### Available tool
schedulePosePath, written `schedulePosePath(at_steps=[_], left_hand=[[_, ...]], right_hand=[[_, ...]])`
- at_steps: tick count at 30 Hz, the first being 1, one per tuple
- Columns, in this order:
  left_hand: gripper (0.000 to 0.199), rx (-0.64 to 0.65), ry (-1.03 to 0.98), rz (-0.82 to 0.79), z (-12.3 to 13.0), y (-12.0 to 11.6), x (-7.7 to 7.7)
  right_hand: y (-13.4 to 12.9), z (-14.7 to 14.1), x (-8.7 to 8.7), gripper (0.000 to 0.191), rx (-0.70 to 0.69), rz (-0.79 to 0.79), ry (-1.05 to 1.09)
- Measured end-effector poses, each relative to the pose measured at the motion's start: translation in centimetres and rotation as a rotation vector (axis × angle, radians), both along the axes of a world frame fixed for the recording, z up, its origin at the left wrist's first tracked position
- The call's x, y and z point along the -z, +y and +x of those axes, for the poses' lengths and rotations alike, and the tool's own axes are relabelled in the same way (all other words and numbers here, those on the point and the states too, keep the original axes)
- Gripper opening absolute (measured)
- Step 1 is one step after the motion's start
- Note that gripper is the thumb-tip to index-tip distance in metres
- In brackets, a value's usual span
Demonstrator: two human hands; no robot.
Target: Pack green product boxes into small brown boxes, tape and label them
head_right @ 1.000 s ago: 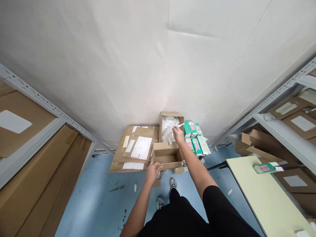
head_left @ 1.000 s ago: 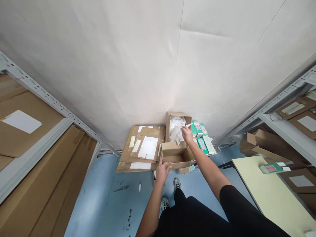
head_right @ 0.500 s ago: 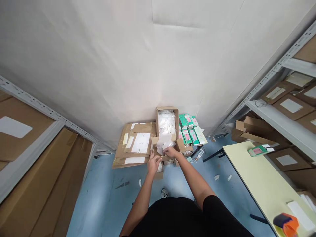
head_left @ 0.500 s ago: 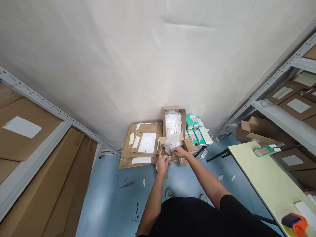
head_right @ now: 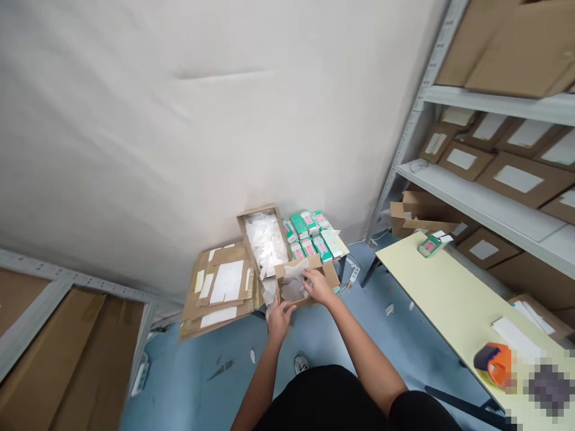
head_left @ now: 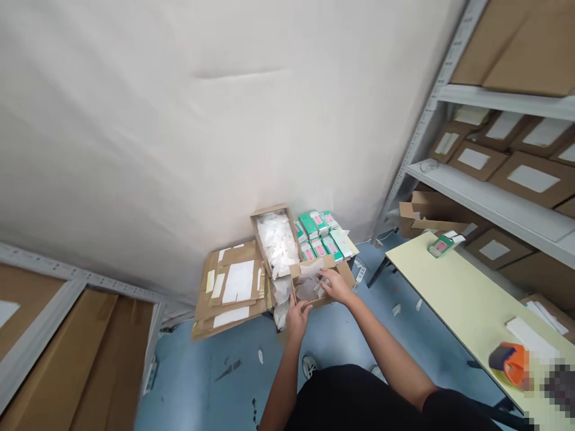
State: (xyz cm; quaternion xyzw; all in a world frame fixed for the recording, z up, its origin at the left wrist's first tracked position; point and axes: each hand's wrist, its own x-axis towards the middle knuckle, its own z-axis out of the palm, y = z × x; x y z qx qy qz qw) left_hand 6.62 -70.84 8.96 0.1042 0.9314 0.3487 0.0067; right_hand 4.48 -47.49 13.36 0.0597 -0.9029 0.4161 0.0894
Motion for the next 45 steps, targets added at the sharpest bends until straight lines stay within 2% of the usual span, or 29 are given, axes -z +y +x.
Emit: schedulePosePath(at_steps=[4, 8, 13, 18, 23, 30, 34, 40, 42, 45], left_hand=[[0.012, 0.169, 0.003, -0.027, 2.0, 6.9, -0.5], [0.013, 0.315, 0.03, -0.032, 4.1, 14.4, -1.3], [0.011, 0.472, 0.06, -0.012, 5.9, 23.9, -1.3], [0.011, 0.672, 0.048, -0.013, 7.4, 33.1, -1.7], [0.011, 0.851, 0.032, -0.002, 7.7, 40.9, -1.8], [0.011, 1.036, -0.053, -0.006, 5.6, 51.1, 0.5], [0.011, 1.166, -0.113, -0.017, 3.3, 57.4, 2.0], [0.014, 1.402, -0.155, -0.127, -0.7, 66.2, 4.4], [0.024, 1.48, -0.159, -0.189, -1.7, 67.9, 5.4], [0.05, 1.547, -0.2, -0.261, -3.1, 69.0, 6.7]], right_hand=[[6.5, 5.2, 0.2, 0.055, 0.128, 0.018, 0.023], [12.5, 10.2, 0.0, 0.067, 0.176, 0.081, -0.217], [20.5, 17.0, -0.4, 0.055, 0.348, 0.069, -0.426], [27.4, 23.8, -1.2, 0.058, 0.629, 0.062, -0.397], [31.9, 27.6, -0.8, 0.058, 0.896, -0.004, -0.245], [37.4, 29.8, 2.3, 0.059, 1.169, -0.075, -0.103], [40.6, 29.4, 2.7, 0.058, 1.315, -0.078, -0.1], [44.5, 25.0, 1.7, 0.056, 1.413, -0.114, -0.12], [45.4, 23.1, 1.6, 0.057, 1.434, -0.152, -0.133], [46.8, 20.3, 1.9, 0.057, 1.457, -0.271, -0.114]])
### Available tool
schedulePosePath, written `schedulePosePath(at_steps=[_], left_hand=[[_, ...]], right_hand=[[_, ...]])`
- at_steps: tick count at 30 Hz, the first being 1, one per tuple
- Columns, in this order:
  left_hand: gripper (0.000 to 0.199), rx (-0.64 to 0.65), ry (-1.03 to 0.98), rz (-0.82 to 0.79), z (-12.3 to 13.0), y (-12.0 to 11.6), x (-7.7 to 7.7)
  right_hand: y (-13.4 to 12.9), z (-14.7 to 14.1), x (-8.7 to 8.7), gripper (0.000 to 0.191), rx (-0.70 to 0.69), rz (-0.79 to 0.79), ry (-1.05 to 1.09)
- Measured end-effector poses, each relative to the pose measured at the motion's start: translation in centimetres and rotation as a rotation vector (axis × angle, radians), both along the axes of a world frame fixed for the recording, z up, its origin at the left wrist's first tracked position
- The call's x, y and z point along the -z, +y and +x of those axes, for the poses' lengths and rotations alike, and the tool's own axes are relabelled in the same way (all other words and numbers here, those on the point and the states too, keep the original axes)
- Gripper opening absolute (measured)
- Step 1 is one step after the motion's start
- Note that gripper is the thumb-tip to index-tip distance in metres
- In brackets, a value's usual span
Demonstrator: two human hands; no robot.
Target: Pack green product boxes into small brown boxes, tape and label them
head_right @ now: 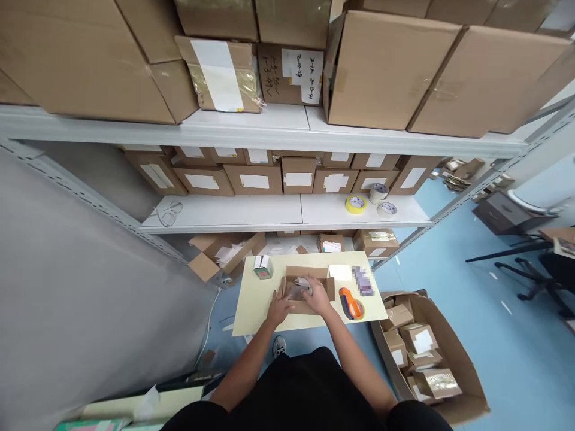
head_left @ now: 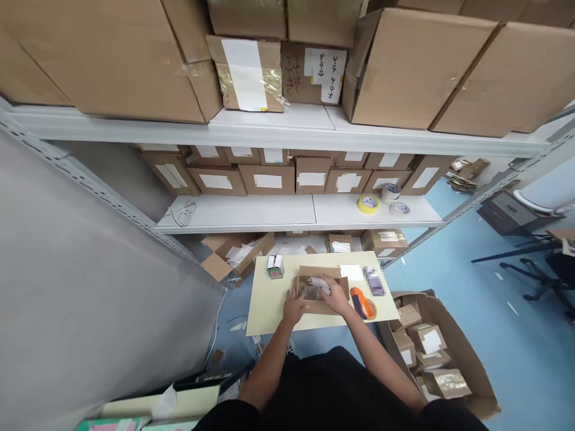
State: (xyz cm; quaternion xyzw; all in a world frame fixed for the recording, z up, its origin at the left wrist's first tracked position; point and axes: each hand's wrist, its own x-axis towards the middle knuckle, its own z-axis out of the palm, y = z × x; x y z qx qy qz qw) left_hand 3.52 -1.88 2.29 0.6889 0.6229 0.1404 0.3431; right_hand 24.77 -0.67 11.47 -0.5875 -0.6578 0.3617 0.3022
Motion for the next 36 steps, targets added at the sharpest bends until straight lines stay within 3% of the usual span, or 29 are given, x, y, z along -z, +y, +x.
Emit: schedulePosePath(at_steps=[2, 5, 7, 11, 15, 19, 24, 30, 33, 36], left_hand=[[0.06, -0.005, -0.034, 0.024, -1.2, 0.3, 0.4], [0.05, -0.116, -0.094, 0.136, -3.5, 1.6, 0.0], [0.044, -0.219, -0.096, 0.189, -5.3, 3.5, -0.9], [0.051, -0.437, -0.089, 0.294, -8.9, 9.0, -3.0], [0.062, -0.443, -0.077, 0.152, -11.2, 13.1, -3.9], [0.075, -0.46, -0.038, 0.048, -12.5, 13.8, -2.9], [0.068, -0.503, -0.014, 0.091, -14.6, 12.9, -2.8], [0.071, -0.45, -0.112, 0.221, -16.8, 10.6, -5.9], [0.069, -0.36, -0.252, 0.219, -15.1, 9.2, -7.1], [0.066, -0.294, -0.384, 0.126, -10.9, 8.0, -7.1]], right_hand=[[1.2, -2.0, 0.4, 0.059, 0.013, -0.078, 0.13], [3.6, -5.3, 1.2, 0.063, 0.013, -0.237, 0.402], [5.5, -7.8, 1.8, 0.065, 0.038, -0.341, 0.558], [9.1, -13.5, 2.9, 0.069, 0.159, -0.482, 0.699], [10.4, -18.9, 3.8, 0.066, 0.167, -0.587, 0.731], [10.1, -21.5, 4.2, 0.062, 0.091, -0.662, 0.789], [9.6, -19.8, 3.8, 0.064, 0.086, -0.655, 0.694], [8.7, -14.6, 3.1, 0.071, 0.155, -0.405, 0.427], [7.3, -11.9, 2.9, 0.075, 0.244, -0.356, 0.375], [5.1, -8.4, 2.7, 0.071, 0.362, -0.286, 0.373]])
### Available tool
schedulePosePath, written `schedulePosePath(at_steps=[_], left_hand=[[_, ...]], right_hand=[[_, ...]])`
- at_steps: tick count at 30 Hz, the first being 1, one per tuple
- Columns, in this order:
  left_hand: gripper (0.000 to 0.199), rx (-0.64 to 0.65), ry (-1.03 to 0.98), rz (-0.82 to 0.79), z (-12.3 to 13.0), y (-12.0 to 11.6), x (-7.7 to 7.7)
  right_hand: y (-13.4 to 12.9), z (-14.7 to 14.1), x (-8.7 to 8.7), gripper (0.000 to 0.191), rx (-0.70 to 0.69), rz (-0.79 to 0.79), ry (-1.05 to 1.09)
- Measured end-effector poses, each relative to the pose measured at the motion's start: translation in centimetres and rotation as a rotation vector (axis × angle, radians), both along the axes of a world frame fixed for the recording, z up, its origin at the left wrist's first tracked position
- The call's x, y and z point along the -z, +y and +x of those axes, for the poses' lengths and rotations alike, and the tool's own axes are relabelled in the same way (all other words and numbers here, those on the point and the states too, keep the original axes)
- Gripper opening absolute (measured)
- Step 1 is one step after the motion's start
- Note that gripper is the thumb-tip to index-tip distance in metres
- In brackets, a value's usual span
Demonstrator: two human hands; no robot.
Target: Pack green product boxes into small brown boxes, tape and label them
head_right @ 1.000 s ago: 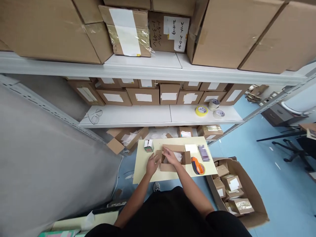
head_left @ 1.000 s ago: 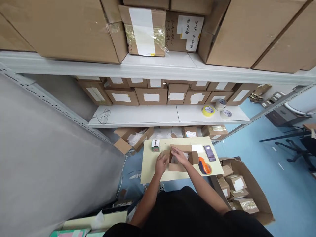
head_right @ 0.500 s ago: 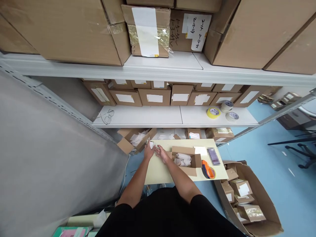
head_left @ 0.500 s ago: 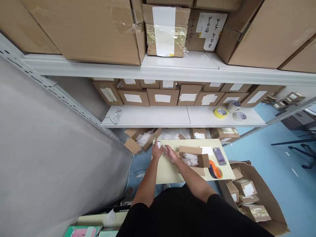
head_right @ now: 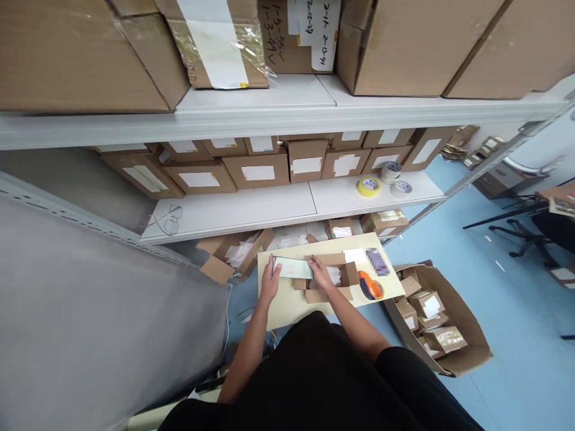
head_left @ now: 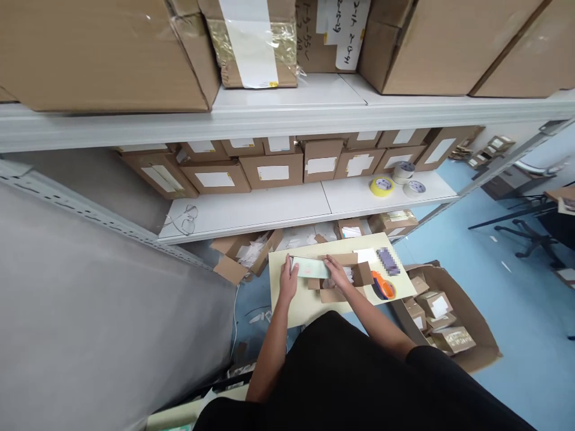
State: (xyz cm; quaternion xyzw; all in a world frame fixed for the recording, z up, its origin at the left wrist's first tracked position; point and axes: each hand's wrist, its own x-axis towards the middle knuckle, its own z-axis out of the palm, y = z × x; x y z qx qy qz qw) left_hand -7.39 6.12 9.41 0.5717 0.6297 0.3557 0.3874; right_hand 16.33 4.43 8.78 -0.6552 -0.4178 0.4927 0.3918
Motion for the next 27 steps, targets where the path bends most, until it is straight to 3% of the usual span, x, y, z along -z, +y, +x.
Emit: schedulePosePath(at_steps=[5, 9, 13, 19, 27], left_hand=[[0.067, 0.125, -0.099, -0.134, 8.2, -1.7, 1.7], [0.065, 0.171, -0.034, -0.209, 11.3, -2.0, 3.4], [0.066, 0.222, 0.126, -0.162, 11.1, -1.8, 5.0], [0.081, 0.597, 0.293, -0.306, 9.6, -4.0, 6.9], [0.05, 0.515, 0.386, -0.315, 9.9, -6.0, 8.6]], right_hand=[[-3.9, 6.5, -0.2, 0.071, 0.237, 0.096, -0.107], [-4.7, 9.3, 0.2, 0.069, 0.301, 0.097, -0.206], [-4.4, 10.5, 1.3, 0.069, 0.288, 0.035, -0.24], [-5.7, 11.2, 2.5, 0.067, 0.274, 0.032, -0.193], [-7.3, 9.4, 3.7, 0.061, 0.185, 0.086, -0.139]])
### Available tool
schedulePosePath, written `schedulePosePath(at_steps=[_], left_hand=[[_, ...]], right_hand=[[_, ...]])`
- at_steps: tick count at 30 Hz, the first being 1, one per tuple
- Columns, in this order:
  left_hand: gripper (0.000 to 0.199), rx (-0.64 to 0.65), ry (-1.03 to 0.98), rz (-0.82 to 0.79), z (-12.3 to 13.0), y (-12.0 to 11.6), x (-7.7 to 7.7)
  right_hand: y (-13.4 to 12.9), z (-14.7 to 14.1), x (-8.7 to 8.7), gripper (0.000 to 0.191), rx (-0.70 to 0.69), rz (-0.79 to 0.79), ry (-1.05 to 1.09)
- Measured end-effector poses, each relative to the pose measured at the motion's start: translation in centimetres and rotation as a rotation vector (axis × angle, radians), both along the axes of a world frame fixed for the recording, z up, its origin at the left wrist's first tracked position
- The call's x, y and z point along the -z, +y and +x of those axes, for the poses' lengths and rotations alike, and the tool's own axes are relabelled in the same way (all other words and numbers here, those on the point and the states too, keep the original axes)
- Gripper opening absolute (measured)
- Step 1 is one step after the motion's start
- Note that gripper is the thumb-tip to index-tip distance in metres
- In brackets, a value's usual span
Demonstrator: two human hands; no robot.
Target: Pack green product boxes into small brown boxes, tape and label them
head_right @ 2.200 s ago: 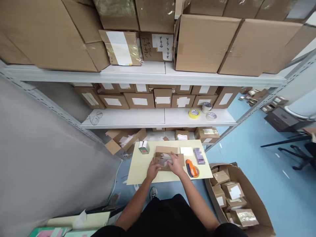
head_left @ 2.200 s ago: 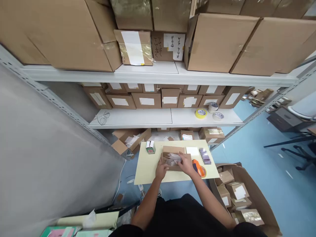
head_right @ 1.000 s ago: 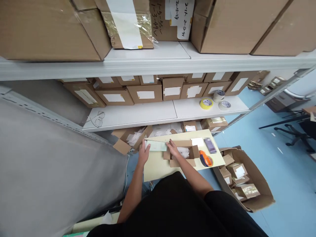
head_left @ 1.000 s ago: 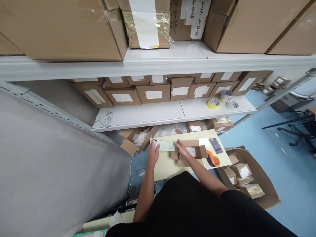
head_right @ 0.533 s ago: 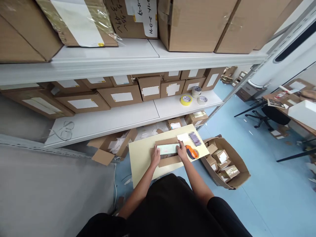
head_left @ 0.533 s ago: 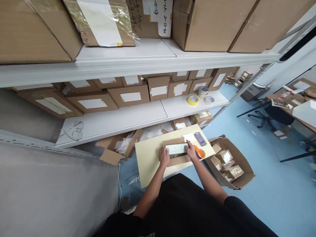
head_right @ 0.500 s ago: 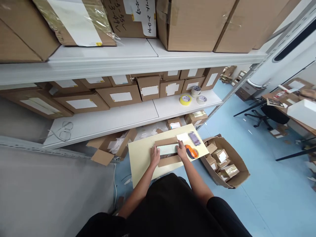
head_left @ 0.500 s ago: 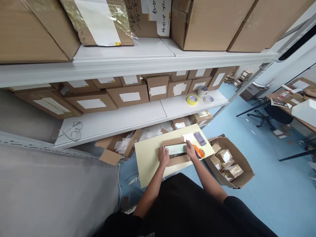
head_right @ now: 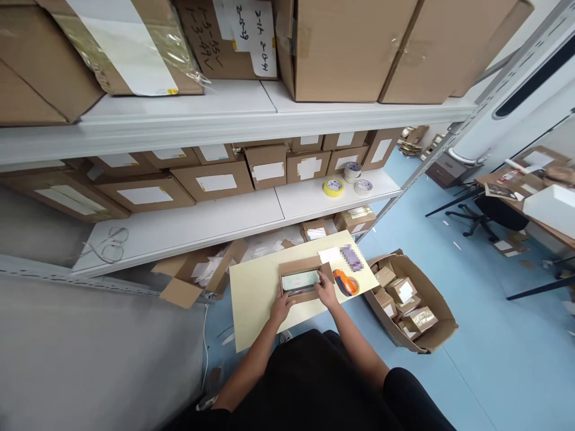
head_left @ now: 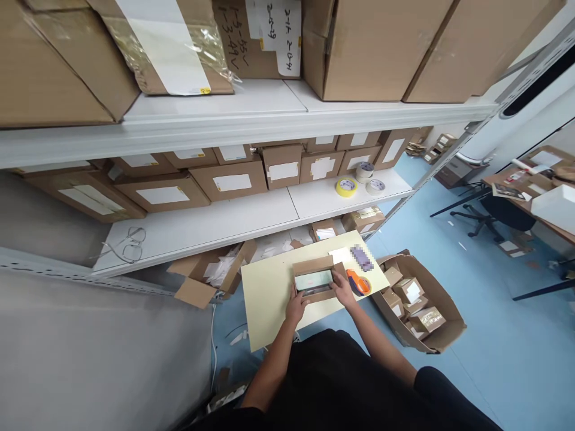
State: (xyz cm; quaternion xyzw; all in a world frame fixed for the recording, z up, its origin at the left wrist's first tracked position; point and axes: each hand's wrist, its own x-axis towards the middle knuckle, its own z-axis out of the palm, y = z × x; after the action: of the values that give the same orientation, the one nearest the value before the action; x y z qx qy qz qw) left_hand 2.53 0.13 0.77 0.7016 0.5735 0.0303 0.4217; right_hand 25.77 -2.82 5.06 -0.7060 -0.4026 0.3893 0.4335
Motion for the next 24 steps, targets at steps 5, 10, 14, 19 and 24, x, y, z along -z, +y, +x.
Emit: schedulePosePath(at_steps=[5, 10, 14, 19, 24], left_hand=[[0.027, -0.051, 0.0, 0.235, 0.4, -1.1, -0.3], [0.02, -0.069, -0.015, 0.315, 2.2, -2.6, -2.3], [0.019, -0.11, 0.053, 0.347, 3.9, -5.0, -4.4], [0.026, -0.214, 0.085, 0.377, 5.8, -12.9, -6.4], [0.028, -0.462, 0.069, 0.48, 8.8, -25.4, -7.6]], right_hand=[[-1.2, 1.0, -0.9, 0.058, -0.059, -0.005, -0.075], [-2.9, 3.4, -3.4, 0.06, -0.186, 0.028, -0.163], [-4.4, 6.4, -6.1, 0.06, -0.385, 0.102, -0.203], [-7.2, 11.3, -7.4, 0.054, -0.613, 0.226, -0.202], [-11.2, 14.0, -4.3, 0.049, -0.8, 0.308, -0.215]])
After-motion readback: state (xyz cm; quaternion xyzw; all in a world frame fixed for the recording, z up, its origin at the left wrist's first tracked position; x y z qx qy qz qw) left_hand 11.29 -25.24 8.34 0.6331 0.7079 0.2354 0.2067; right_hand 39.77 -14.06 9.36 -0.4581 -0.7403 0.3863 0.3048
